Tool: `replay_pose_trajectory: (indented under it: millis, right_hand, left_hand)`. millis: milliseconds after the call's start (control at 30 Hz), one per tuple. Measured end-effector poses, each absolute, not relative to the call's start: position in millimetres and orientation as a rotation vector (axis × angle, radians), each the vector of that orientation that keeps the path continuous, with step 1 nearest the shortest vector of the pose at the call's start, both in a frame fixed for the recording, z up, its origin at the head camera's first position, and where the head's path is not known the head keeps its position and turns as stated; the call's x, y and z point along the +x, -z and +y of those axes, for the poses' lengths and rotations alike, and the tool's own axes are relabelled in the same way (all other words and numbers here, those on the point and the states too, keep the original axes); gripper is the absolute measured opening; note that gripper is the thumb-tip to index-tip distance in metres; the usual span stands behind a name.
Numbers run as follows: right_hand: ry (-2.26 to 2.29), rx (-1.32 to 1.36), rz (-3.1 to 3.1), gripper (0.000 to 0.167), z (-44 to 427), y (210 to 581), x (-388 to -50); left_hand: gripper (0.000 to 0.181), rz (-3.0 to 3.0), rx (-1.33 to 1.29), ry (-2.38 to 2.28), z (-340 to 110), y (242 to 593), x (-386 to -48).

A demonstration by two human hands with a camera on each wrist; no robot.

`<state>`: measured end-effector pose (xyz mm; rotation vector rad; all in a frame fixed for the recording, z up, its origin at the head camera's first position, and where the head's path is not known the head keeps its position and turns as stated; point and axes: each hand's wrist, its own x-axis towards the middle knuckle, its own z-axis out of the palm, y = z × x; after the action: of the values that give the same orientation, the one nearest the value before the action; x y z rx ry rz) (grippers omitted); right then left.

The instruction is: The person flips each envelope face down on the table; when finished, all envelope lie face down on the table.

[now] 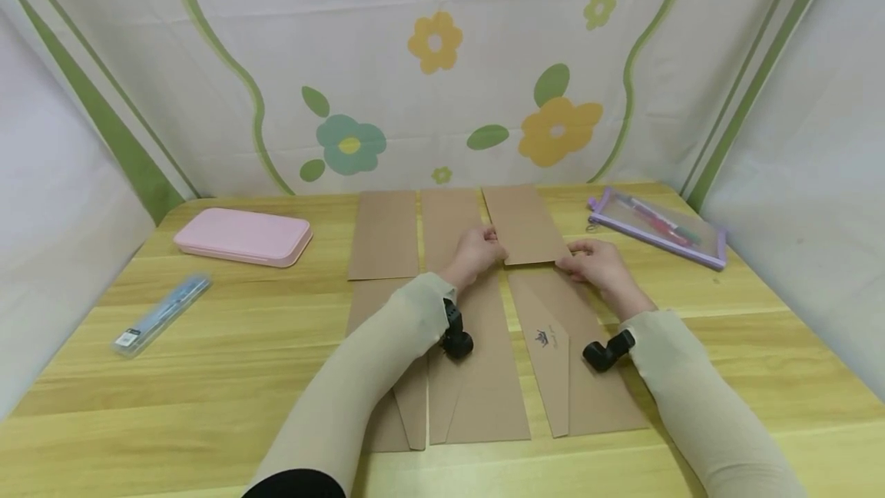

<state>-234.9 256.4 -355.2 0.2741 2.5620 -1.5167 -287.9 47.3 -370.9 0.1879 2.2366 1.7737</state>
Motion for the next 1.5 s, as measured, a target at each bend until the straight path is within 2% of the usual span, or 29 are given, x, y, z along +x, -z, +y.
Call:
replay_pose_trajectory:
  millis: [33,267,500,733,1000,1300,1500]
  right_hand:
    - [1.507,0.275,2.568,0.052,256,355,-235]
    - [1.452,0.317,2.598,0.054,253,356,-238]
    - [1.485,0.332,2.59,0.054,253,357,-238]
    - [1.54,0.335,2.579,0.045,248,344,-236]
    - [1.477,0.175,2.692,0.043,236,322,-231]
    - [1.769,0.026,2.378,0.046,208,312,-213]
    - [1.805,-0.085,2.232,0.047,185,315,-205]
  left_hand:
    - [0.059,2.25,0.2,-1.759,48,371,-288]
    - [0.08,2.302,0.179,-1.717,48,372,-288]
    - [0.07,2.186,0.123,-1.841,45,368,-283]
    - [0.063,2.095,0.143,-2.006,39,347,-280]
    - [0.059,2.128,0.3,-1.968,16,322,-265]
    - [0.059,2.16,0.412,-1.921,-18,315,-244]
    - [0.059,2.199,0.418,-1.841,-47,316,-227]
